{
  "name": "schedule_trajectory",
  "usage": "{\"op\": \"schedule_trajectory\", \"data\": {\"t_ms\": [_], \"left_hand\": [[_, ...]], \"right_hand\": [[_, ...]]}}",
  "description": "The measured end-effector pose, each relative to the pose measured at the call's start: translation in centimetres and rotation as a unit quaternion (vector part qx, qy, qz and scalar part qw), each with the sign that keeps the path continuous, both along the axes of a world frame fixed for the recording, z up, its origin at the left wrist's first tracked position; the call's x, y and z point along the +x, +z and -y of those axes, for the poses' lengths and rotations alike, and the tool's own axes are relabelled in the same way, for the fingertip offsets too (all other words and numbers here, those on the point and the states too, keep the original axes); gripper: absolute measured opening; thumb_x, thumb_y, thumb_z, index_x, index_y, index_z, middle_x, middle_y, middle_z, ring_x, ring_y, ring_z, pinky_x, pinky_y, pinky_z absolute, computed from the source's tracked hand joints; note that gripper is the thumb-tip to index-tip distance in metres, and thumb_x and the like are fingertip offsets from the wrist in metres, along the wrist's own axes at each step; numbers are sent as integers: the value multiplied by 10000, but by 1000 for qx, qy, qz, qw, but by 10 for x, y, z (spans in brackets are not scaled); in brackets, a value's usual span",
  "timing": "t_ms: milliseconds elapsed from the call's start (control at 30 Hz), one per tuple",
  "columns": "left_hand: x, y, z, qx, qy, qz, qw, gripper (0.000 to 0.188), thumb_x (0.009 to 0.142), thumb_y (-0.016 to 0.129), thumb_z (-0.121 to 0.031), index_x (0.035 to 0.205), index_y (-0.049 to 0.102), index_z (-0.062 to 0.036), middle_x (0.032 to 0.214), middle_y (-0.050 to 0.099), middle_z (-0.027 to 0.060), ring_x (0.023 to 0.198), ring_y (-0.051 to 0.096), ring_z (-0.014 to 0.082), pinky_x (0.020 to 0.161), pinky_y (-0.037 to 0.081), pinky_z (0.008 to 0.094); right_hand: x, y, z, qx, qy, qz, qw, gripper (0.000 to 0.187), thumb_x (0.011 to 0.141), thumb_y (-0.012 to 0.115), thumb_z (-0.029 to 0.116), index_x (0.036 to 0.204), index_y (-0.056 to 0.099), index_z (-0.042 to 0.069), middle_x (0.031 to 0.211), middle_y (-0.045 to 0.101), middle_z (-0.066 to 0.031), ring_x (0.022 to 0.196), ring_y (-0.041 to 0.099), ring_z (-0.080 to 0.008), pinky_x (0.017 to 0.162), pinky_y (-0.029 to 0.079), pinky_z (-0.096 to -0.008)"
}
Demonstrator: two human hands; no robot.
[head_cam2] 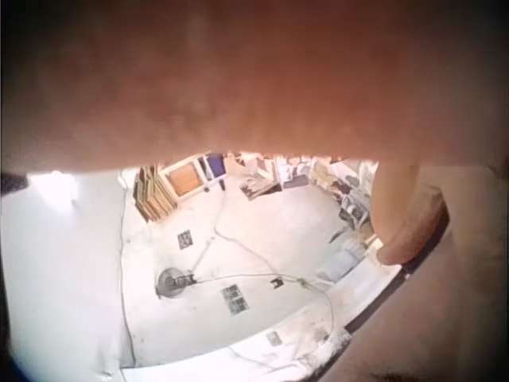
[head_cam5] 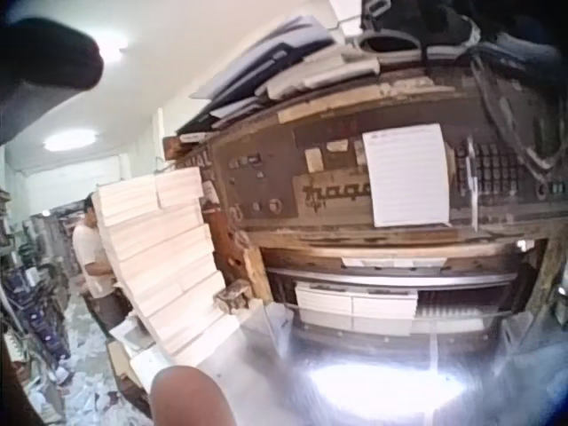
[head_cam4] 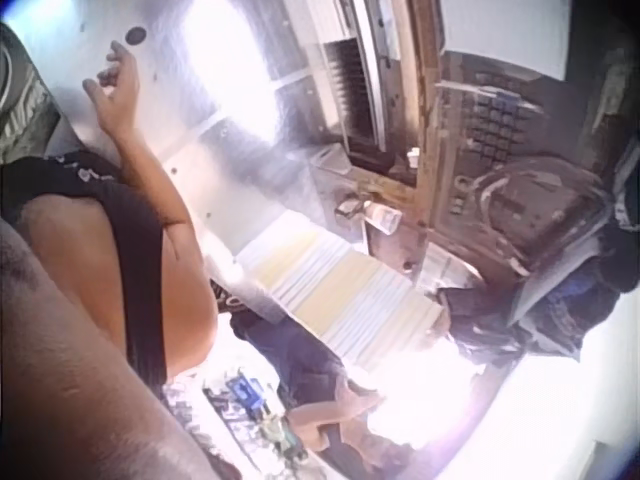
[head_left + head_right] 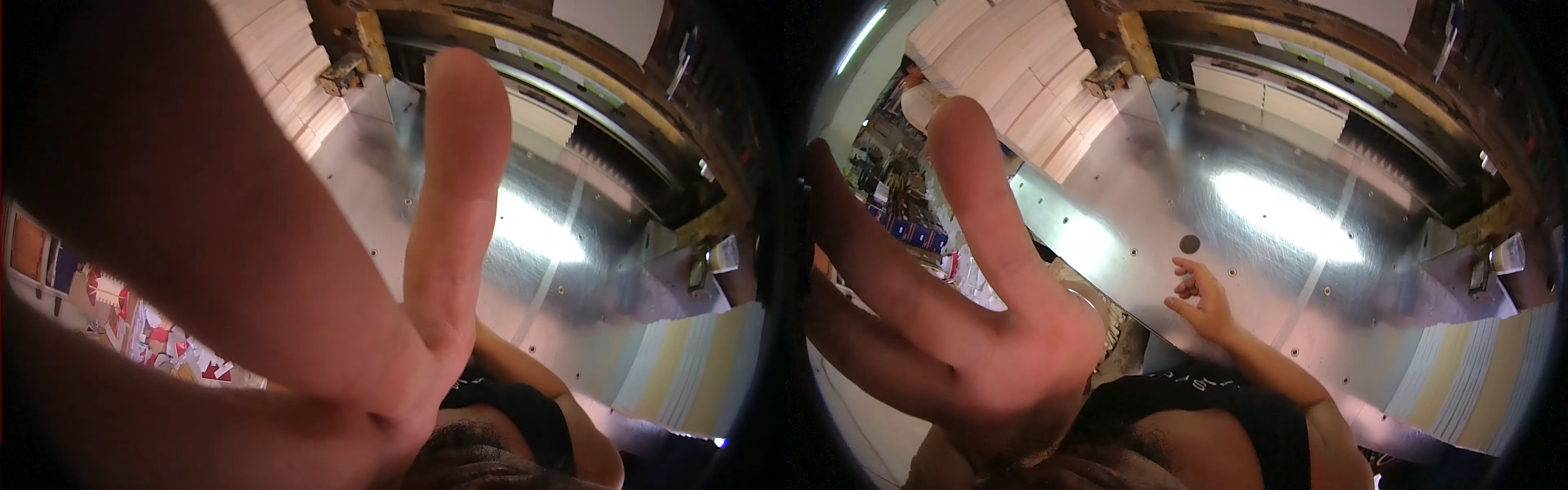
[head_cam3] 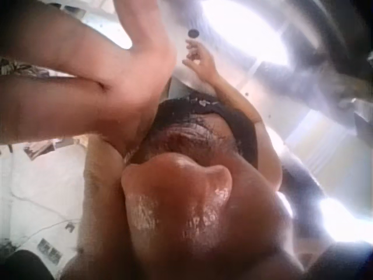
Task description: The person stacks books on a cutting machine table, aligns the stacks against the back gauge, and removes trimmed paper sections.
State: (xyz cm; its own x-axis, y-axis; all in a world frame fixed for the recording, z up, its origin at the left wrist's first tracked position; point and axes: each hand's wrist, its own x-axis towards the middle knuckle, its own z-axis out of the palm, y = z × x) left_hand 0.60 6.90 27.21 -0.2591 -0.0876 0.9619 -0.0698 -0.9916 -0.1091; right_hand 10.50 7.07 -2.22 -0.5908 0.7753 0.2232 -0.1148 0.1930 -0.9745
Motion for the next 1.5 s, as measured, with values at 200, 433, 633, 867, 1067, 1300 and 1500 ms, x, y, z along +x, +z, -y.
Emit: {"op": "schedule_trajectory", "data": {"t_ms": [200,433,633,867,1067,1300,1500], "left_hand": [[2,-37,8,-20,17,-32,999,963,745,365,-926,1520,363,-354,1647,-145,138,1505,-141,392,1185,-52,637],[-84,-220,38,-562,289,-244,736,910,885,393,-781,1343,552,-12,1573,188,337,1473,193,459,1180,167,545],[-75,-276,65,-670,330,-204,633,842,955,338,-701,1368,523,9,1563,241,313,1415,335,449,1154,277,490],[-74,-288,63,-656,371,-174,634,769,970,382,-652,1303,587,10,1525,326,306,1332,451,449,1096,375,483],[-80,-285,67,-646,383,-190,632,745,977,389,-630,1295,592,12,1516,349,304,1322,464,440,1084,389,478],[-76,-294,60,-649,373,-175,639,625,1002,434,-484,1329,519,41,1519,350,287,1363,399,445,1105,367,493],[-94,-349,55,-633,318,-120,695,481,1000,487,-303,1362,496,13,1519,372,244,1399,362,405,1154,292,499]], "right_hand": [[38,2,-103,-101,-116,1,988,459,879,646,76,1305,489,15,1148,533,-64,826,566,-122,739,514,-283],[133,-3,-352,-90,-479,63,871,868,843,737,467,1473,372,-6,1289,531,-162,850,545,-154,687,485,-297],[121,14,-428,-200,-434,127,869,924,763,799,464,1419,429,-71,1422,478,-236,1217,522,-311,951,432,-391],[107,25,-440,-284,-490,-89,820,621,788,776,326,1286,573,15,1291,600,-171,1245,529,-306,1001,414,-470],[104,38,-421,-243,-455,34,856,499,802,749,371,1218,613,131,1161,637,-99,1011,596,-271,633,470,-419],[134,10,-369,-180,-506,36,843,560,872,745,246,1296,483,-11,1268,561,-238,1156,564,-390,842,493,-615],[207,34,-200,-116,-477,38,871,718,816,775,327,1409,454,83,1147,635,-146,849,602,-204,602,493,-338]]}}
